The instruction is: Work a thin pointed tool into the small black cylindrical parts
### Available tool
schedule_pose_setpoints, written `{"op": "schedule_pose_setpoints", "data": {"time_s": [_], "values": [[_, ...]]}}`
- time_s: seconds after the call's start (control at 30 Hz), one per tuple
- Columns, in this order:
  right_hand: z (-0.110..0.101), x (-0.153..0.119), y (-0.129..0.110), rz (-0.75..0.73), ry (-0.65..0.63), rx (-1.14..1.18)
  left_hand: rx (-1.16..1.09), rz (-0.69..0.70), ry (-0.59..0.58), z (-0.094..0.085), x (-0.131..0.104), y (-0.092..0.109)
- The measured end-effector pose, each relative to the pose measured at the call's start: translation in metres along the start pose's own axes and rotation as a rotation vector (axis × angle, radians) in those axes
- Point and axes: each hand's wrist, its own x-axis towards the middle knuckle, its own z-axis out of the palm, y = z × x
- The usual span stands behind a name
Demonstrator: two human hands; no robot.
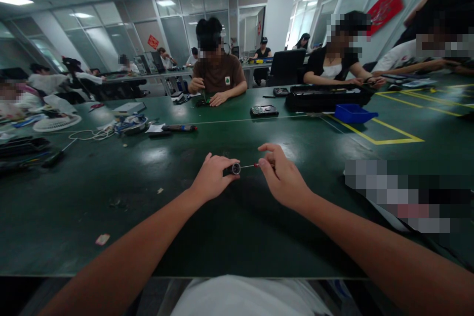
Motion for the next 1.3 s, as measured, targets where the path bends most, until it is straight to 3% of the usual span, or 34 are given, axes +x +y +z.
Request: {"op": "schedule_pose_setpoints", "data": {"time_s": [0.1,0.2,0.27,0.37,0.47,0.97,1.3], "values": [[0.003,0.003,0.004,0.055,0.048,0.155,0.007,-0.013,-0.006,-0.002,0.000,0.001],[0.007,0.012,0.015,0.221,0.070,0.444,0.015,0.011,0.036,-0.005,0.000,0.002],[0.010,0.019,0.025,0.377,0.172,0.671,0.029,0.030,0.069,-0.006,0.001,-0.001],[0.014,0.024,0.036,0.480,0.230,0.760,0.053,0.012,0.028,-0.005,0.002,-0.006],[0.015,0.023,0.039,0.436,0.212,0.707,0.066,0.000,-0.020,-0.003,0.004,-0.011],[0.009,0.007,0.017,0.072,0.126,0.366,0.035,-0.011,-0.012,-0.003,0.002,-0.007],[0.007,0.001,0.009,-0.044,0.102,0.170,0.060,0.006,-0.006,-0.001,0.001,-0.005]]}}
